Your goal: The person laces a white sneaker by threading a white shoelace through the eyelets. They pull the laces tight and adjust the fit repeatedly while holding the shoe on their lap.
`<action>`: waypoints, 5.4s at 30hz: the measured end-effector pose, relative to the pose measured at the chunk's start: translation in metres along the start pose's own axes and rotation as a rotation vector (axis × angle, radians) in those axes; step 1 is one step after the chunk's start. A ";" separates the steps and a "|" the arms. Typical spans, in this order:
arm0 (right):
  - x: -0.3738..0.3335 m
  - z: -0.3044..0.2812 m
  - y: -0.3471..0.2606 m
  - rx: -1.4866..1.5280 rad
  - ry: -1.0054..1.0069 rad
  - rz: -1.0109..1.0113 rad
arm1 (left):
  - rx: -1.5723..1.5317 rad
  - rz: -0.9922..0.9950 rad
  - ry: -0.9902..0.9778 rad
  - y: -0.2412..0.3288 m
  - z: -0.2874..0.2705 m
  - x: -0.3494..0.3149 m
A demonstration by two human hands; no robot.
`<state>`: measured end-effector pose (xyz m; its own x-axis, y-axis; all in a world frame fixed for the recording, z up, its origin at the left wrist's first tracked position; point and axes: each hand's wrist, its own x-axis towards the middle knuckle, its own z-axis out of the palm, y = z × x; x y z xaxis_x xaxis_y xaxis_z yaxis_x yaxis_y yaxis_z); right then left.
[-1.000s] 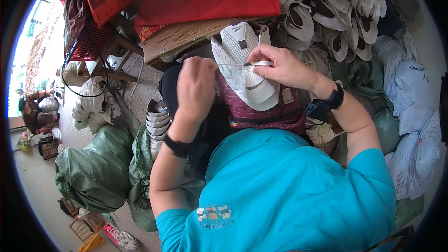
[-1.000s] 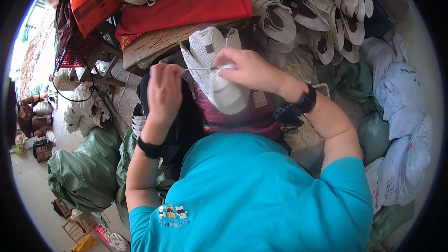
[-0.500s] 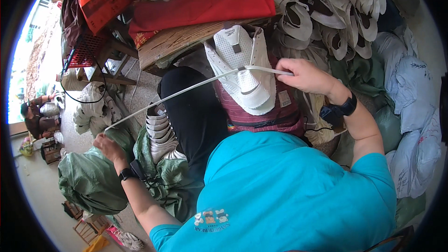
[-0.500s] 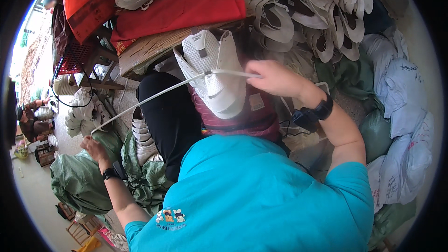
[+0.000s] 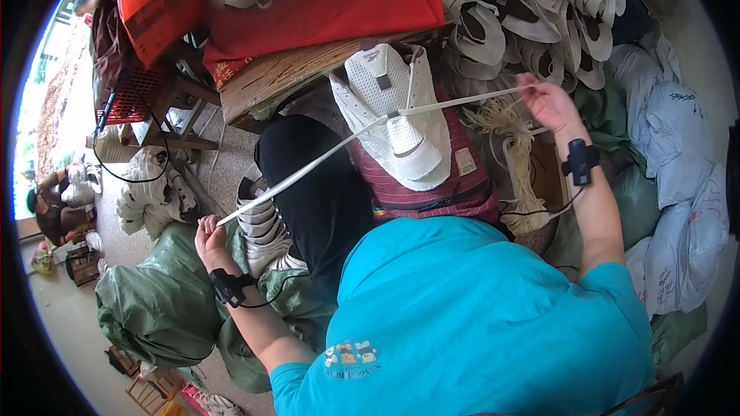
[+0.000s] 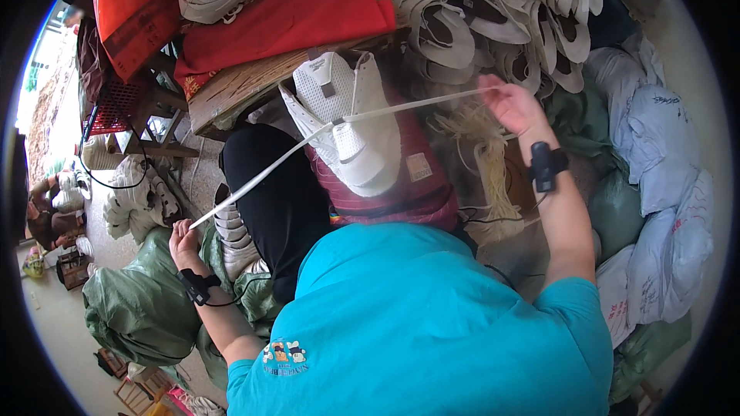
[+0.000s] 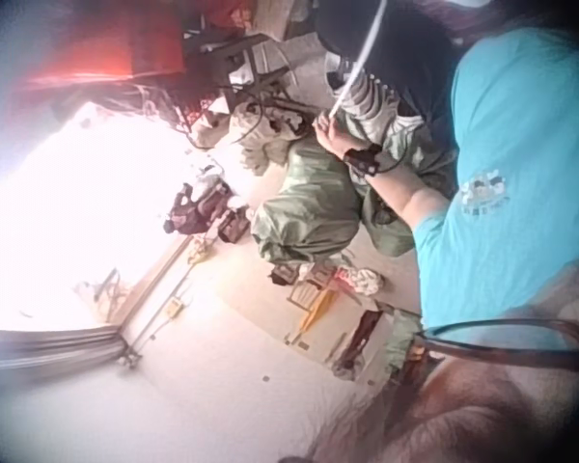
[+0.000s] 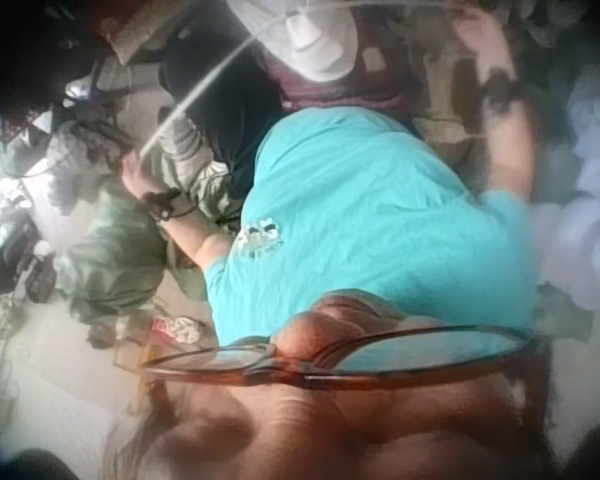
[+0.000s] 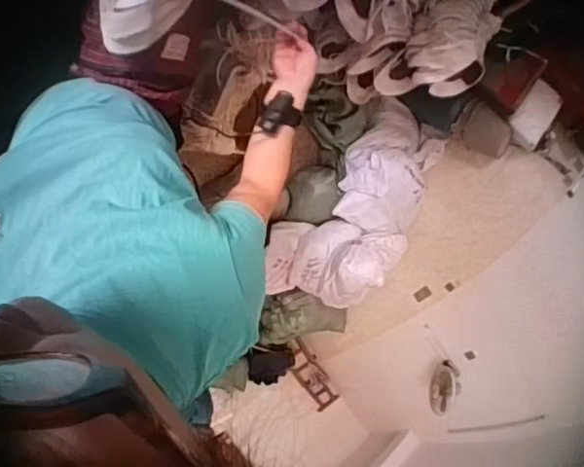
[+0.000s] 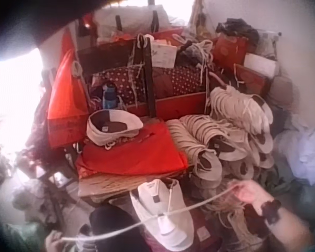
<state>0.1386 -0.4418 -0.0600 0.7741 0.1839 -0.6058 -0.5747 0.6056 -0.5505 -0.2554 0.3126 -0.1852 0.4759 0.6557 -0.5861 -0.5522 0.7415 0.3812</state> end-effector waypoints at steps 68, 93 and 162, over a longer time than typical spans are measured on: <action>-0.053 0.167 0.106 -1.166 -0.633 -0.303 | 2.144 0.535 -1.657 -0.293 0.313 -0.226; -0.060 0.224 0.067 -2.002 -0.997 -0.796 | 2.183 0.792 -1.344 -0.322 0.294 -0.226; -0.156 0.327 0.051 -0.975 -0.803 -1.794 | 1.175 -0.072 -1.235 -0.304 0.263 -0.244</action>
<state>0.0754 -0.1866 0.1945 0.2550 0.3799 0.8892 0.9570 0.0322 -0.2883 -0.0231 -0.0355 0.0301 0.9958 -0.0890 0.0210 -0.0121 0.0990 0.9950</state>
